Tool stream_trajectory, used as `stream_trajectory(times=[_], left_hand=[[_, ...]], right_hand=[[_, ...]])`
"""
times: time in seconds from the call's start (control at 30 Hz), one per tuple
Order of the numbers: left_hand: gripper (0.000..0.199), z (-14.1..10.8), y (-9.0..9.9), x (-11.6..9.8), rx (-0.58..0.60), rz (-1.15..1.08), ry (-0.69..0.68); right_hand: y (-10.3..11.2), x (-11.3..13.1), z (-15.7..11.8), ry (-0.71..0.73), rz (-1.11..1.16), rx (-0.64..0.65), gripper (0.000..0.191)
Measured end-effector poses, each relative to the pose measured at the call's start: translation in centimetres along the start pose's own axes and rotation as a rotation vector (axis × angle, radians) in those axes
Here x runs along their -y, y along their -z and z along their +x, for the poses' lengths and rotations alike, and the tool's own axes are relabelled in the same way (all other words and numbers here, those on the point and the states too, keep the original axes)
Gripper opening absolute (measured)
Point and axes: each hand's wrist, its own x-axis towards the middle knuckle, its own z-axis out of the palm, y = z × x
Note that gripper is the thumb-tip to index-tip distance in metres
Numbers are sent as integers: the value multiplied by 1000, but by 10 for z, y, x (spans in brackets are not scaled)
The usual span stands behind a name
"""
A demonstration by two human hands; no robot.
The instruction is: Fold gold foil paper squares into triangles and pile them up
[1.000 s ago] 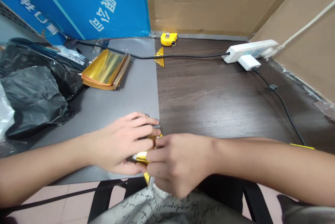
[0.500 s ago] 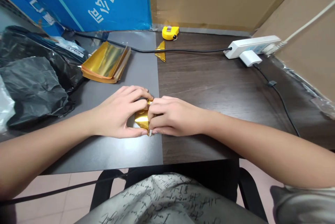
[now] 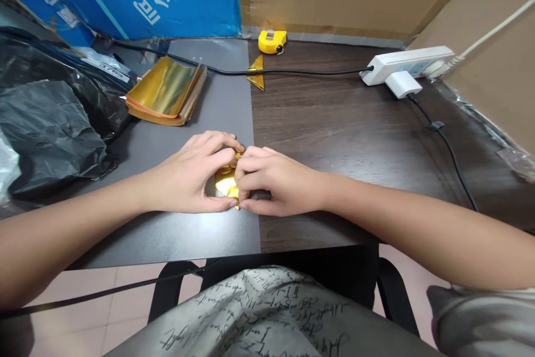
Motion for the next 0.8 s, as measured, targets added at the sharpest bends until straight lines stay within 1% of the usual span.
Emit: stream_trajectory(times=[0.07, 0.2, 0.43, 0.8], left_hand=[[42, 0, 0, 0, 1, -1, -1], [43, -1, -1, 1, 1, 0, -12], [40, -2, -2, 1, 0, 1, -27], [41, -1, -3, 2, -6, 11, -33]], right_hand=[[-2, 1, 1, -28, 49, -34, 5], [-5, 2, 2, -53, 62, -65, 6], [-6, 3, 1, -79, 59, -63, 8], [-8, 5, 2, -88, 49, -78, 9]])
